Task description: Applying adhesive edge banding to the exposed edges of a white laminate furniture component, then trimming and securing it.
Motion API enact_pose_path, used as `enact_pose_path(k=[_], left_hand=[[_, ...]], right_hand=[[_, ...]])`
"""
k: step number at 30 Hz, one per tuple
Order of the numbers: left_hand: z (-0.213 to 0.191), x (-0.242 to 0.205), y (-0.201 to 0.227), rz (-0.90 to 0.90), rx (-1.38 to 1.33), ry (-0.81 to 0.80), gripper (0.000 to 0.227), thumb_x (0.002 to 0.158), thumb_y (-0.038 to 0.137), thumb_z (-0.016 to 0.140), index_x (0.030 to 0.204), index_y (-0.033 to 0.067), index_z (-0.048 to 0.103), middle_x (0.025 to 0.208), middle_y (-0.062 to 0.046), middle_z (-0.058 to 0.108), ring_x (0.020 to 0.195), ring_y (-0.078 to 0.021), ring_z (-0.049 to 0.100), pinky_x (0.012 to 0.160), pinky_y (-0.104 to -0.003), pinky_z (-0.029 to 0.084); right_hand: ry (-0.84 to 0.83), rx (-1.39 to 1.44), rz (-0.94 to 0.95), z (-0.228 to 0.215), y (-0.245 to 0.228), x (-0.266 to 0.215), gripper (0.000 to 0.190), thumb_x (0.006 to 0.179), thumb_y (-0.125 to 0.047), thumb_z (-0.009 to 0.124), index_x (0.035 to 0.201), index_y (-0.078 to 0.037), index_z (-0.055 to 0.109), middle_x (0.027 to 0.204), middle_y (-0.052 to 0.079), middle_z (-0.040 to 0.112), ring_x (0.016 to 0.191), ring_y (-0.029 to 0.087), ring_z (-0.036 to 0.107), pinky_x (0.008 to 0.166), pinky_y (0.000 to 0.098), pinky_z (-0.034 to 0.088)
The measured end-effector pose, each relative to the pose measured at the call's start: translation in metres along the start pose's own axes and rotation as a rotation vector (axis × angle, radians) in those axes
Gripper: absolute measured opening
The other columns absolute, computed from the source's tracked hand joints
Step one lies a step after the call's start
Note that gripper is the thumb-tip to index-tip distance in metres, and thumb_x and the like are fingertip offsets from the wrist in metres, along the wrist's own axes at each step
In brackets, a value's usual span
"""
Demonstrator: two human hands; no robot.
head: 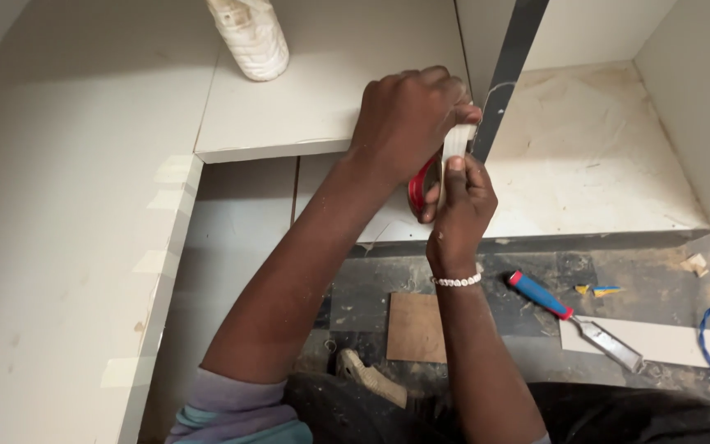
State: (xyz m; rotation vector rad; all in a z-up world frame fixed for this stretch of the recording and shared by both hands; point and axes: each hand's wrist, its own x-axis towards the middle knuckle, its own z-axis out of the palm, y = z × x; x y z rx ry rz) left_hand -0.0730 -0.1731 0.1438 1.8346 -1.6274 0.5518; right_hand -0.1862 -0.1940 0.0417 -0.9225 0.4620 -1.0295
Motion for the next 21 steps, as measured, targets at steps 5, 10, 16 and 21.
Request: enact_pose_path(k=[5,10,16,21], left_hand=[[0.005,0.004,-0.005,-0.095,-0.001,-0.073,0.021,0.084,0.032,0.081,0.082,0.0116,0.078,0.085,-0.003,0.072,0.083,-0.0204,0.071,0.073,-0.039,0.057],[-0.008,0.01,0.003,-0.271,-0.097,-0.162,0.025,0.078,0.038,0.083,0.077,0.0127,0.08,0.088,-0.003,0.068,0.09,-0.0215,0.065,0.079,-0.04,0.054],[0.013,-0.001,-0.005,-0.246,-0.068,-0.009,0.032,0.075,0.04,0.085,0.088,0.0106,0.081,0.102,-0.011,0.065,0.095,-0.0259,0.066,0.08,-0.041,0.054],[0.003,0.004,-0.017,-0.365,0.115,0.042,0.086,0.064,0.061,0.087,0.117,-0.0033,0.067,0.116,-0.02,0.063,0.105,-0.0322,0.065,0.073,-0.04,0.059]], right_hand=[[0.105,-0.036,-0.11,0.018,0.017,0.001,0.025,0.109,-0.022,0.058,0.104,0.001,0.066,0.062,0.002,0.058,0.043,0.007,0.046,0.039,0.0232,0.036],[0.207,-0.075,-0.239,0.037,0.022,0.004,0.027,0.11,-0.024,0.056,0.101,-0.001,0.067,0.066,0.001,0.058,0.047,0.005,0.048,0.042,0.0216,0.038],[0.285,-0.2,-0.331,0.031,0.056,0.02,0.029,0.114,-0.021,0.053,0.092,-0.003,0.058,0.067,0.001,0.055,0.056,0.005,0.047,0.048,0.024,0.038],[0.209,-0.126,-0.376,0.033,0.058,0.02,0.025,0.113,-0.014,0.049,0.089,-0.008,0.054,0.074,-0.002,0.055,0.062,0.007,0.048,0.054,0.0271,0.04]])
